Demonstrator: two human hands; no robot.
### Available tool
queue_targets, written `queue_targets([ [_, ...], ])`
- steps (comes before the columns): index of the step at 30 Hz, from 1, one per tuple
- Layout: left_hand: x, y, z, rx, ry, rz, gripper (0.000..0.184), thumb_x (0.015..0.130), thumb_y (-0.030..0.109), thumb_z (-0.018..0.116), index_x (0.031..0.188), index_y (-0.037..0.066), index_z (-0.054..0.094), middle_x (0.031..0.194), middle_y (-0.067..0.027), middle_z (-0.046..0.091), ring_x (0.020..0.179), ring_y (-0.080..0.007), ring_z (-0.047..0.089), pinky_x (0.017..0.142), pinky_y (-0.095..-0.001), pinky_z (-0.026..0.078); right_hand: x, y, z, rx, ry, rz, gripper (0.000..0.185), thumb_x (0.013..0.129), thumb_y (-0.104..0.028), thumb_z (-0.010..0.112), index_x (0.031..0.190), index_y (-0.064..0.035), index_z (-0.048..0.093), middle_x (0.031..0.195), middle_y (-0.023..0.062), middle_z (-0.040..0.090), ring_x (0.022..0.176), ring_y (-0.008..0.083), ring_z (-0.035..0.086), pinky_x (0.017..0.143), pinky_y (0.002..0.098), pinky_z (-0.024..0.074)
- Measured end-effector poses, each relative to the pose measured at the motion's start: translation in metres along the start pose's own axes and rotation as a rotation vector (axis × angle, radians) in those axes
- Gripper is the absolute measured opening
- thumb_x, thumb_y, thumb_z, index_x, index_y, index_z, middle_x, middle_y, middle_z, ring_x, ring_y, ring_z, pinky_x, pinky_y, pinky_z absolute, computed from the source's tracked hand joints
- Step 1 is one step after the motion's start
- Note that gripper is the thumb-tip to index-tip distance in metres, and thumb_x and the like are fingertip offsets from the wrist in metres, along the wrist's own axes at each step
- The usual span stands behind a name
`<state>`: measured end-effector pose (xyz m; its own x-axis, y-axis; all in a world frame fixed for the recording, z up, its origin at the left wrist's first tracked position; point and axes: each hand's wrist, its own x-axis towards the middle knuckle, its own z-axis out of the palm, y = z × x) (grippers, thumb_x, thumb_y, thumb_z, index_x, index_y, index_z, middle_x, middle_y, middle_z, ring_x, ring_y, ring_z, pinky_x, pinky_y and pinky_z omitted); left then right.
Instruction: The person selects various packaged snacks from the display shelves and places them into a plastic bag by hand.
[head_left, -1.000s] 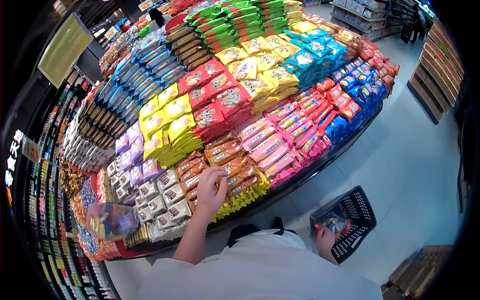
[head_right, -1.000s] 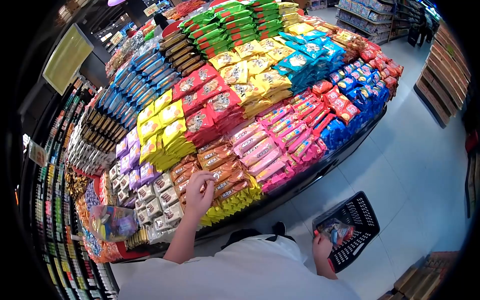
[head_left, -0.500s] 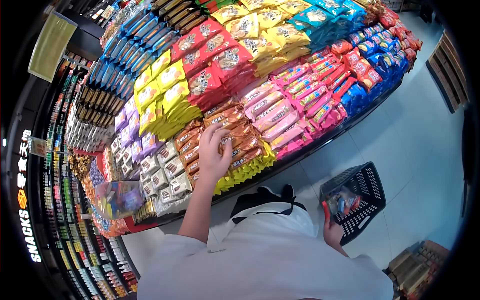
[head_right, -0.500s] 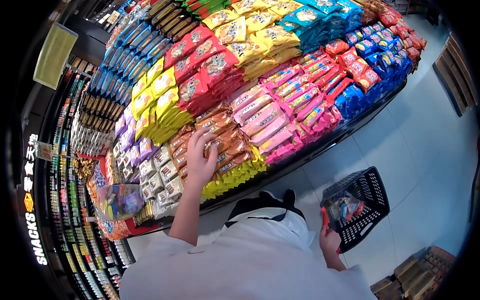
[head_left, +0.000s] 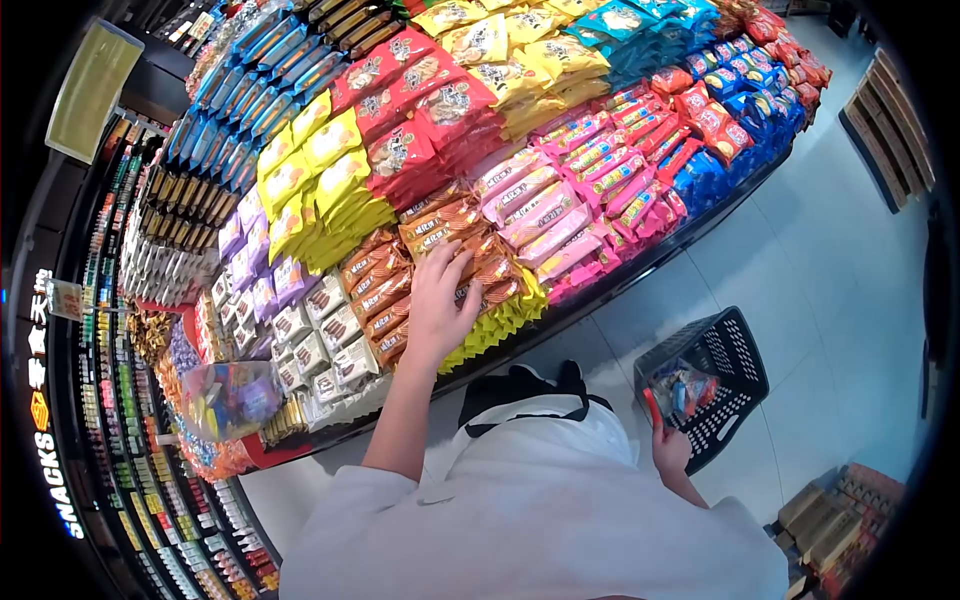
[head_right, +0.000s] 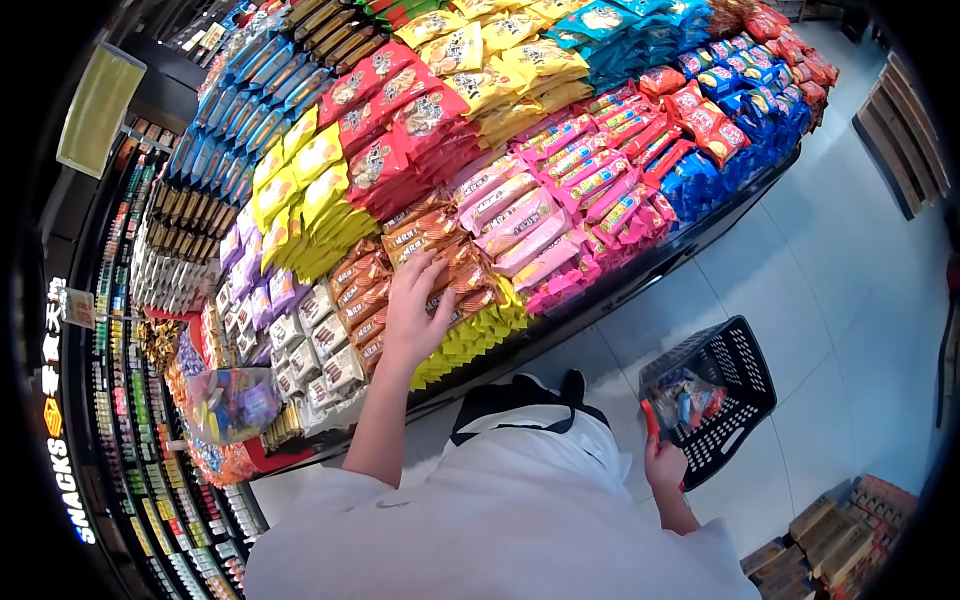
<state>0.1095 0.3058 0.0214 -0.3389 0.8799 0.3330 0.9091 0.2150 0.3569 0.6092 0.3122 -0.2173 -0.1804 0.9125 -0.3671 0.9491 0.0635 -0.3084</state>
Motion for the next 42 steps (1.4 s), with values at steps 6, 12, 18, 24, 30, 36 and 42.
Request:
queue_targets([
  [6, 0.004, 0.012, 0.002, 0.021, -0.044, 0.018, 0.074, 0.091, 0.017, 0.067, 0.154, -0.001, 0.033, 0.155, -0.0212, 0.041, 0.143, -0.0399, 0.04, 0.119, -0.0491, 0.03, 0.0, 0.001, 0.002, 0.007, 0.03, -0.024, 0.046, 0.097, -0.037, 0.056, 0.074, -0.0017, 0.073, 0.065, 0.0222, 0.065, 0.064, 0.0422, 0.066, 0.061, 0.0511, 0.0521],
  [12, 0.033, 0.01, 0.019, 0.234, -0.026, -0.045, 0.078, 0.097, 0.038, 0.061, 0.156, -0.003, 0.028, 0.162, -0.023, 0.029, 0.152, -0.0377, 0.025, 0.122, -0.0506, 0.02, -0.003, -0.002, -0.002, -0.015, 0.021, -0.021, 0.049, 0.097, -0.04, 0.054, 0.072, -0.0027, 0.072, 0.066, 0.0234, 0.065, 0.065, 0.0441, 0.066, 0.063, 0.0529, 0.053],
  [18, 0.028, -0.002, 0.046, 0.323, -0.062, -0.106, 0.083, 0.099, 0.053, 0.052, 0.156, -0.002, 0.029, 0.164, -0.0208, 0.028, 0.153, -0.0346, 0.023, 0.122, -0.0559, 0.015, -0.005, -0.001, 0.0, -0.017, 0.062, -0.013, 0.05, 0.097, -0.041, 0.052, 0.072, -0.0028, 0.072, 0.067, 0.0237, 0.066, 0.066, 0.0445, 0.066, 0.064, 0.0533, 0.0529],
  [24, 0.028, -0.001, 0.045, 0.276, -0.059, -0.111, 0.083, 0.097, 0.053, 0.053, 0.154, -0.004, 0.031, 0.163, -0.0216, 0.029, 0.152, -0.0363, 0.024, 0.123, -0.0564, 0.014, -0.001, -0.01, -0.01, -0.06, 0.039, 0.058, 0.044, 0.094, -0.04, 0.055, 0.079, -0.0047, 0.075, 0.071, 0.0204, 0.069, 0.069, 0.0411, 0.069, 0.066, 0.0496, 0.0547],
  [30, 0.028, -0.001, 0.044, 0.302, -0.077, -0.125, 0.084, 0.097, 0.055, 0.052, 0.155, -0.002, 0.031, 0.163, -0.0202, 0.03, 0.153, -0.035, 0.024, 0.123, -0.0552, 0.015, 0.03, -0.064, -0.069, -0.293, -0.139, 0.099, 0.036, 0.092, -0.037, 0.058, 0.095, -0.0061, 0.076, 0.087, 0.0178, 0.074, 0.087, 0.0362, 0.072, 0.081, 0.0442, 0.0565],
  [36, 0.026, 0.004, 0.039, 0.273, -0.105, -0.162, 0.085, 0.098, 0.054, 0.052, 0.157, -0.002, 0.028, 0.165, -0.0191, 0.026, 0.154, -0.0332, 0.021, 0.123, -0.0532, 0.014, 0.125, -0.184, -0.122, 0.532, 0.635, -0.51, 0.02, 0.09, -0.013, 0.061, 0.107, -0.0068, 0.071, 0.099, 0.0141, 0.072, 0.091, 0.0334, 0.07, 0.08, 0.0432, 0.0553],
  [42, 0.027, 0.006, 0.021, 0.262, -0.096, -0.128, 0.087, 0.098, 0.061, 0.047, 0.155, -0.002, 0.031, 0.163, -0.0202, 0.031, 0.154, -0.0334, 0.021, 0.124, -0.0544, 0.011, 0.104, -0.276, -0.158, 0.773, 0.451, -0.697, 0.015, 0.092, -0.009, 0.063, 0.101, -0.006, 0.074, 0.095, 0.0127, 0.072, 0.088, 0.0282, 0.071, 0.078, 0.0362, 0.0558],
])
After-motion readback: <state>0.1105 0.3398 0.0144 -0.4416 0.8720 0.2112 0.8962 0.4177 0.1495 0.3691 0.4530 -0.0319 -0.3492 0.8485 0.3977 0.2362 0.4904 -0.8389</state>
